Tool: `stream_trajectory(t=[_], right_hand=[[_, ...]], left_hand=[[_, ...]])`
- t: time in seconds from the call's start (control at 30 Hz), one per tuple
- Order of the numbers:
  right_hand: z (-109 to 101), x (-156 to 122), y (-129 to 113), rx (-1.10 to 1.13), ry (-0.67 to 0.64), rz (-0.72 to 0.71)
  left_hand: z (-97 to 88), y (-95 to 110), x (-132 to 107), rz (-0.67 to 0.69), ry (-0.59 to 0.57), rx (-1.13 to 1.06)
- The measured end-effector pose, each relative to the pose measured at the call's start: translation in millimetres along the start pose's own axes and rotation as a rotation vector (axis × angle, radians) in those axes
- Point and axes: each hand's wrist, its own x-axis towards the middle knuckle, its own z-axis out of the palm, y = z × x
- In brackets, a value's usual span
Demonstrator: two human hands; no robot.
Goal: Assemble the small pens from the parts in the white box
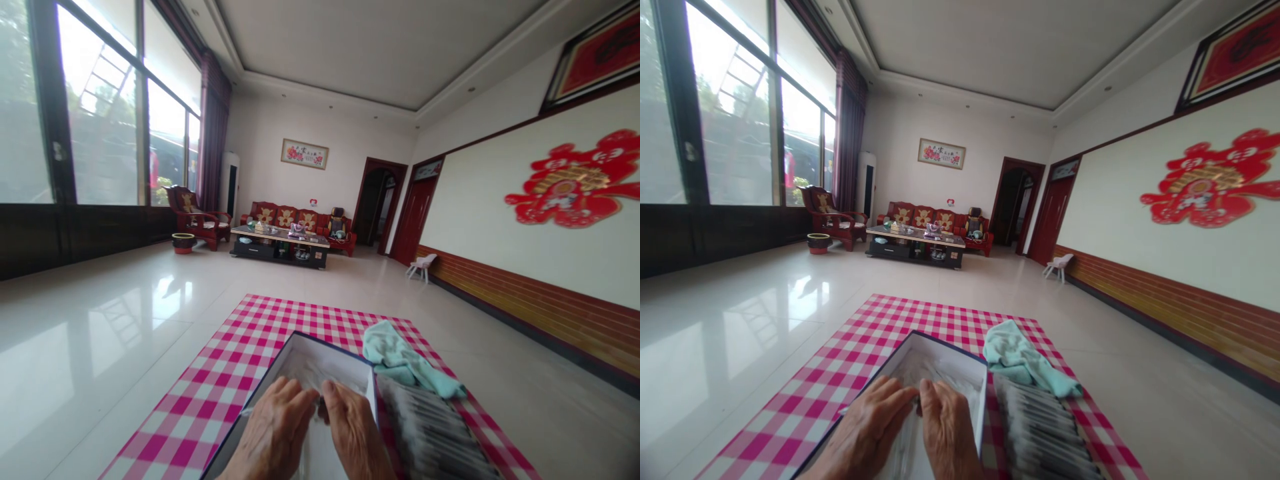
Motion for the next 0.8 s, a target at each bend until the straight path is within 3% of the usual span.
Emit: stream_trajectory(t=[0.2, 0.37, 0.6, 0.8], right_hand=[[-17.1, -0.1, -9.4, 0.012, -0.096, -0.099], [-10.1, 1.5, 1.0, -0.059, -0.087, -0.177], [3.6, 1.2, 9.4, -0.032, -0.036, -0.020], [-10.2, -1.5, 1.0, -0.043, -0.132, -0.089]], left_hand=[[2.6, -6.3, -2.0, -0.032, 0.019, 0.017], [4.7, -2.2, -3.5, 0.003, 0.005, 0.017], [8.3, -1.6, -1.5, -0.025, -0.052, 0.019], [10.2, -3.8, -3.9, -0.024, -0.040, 0.035]])
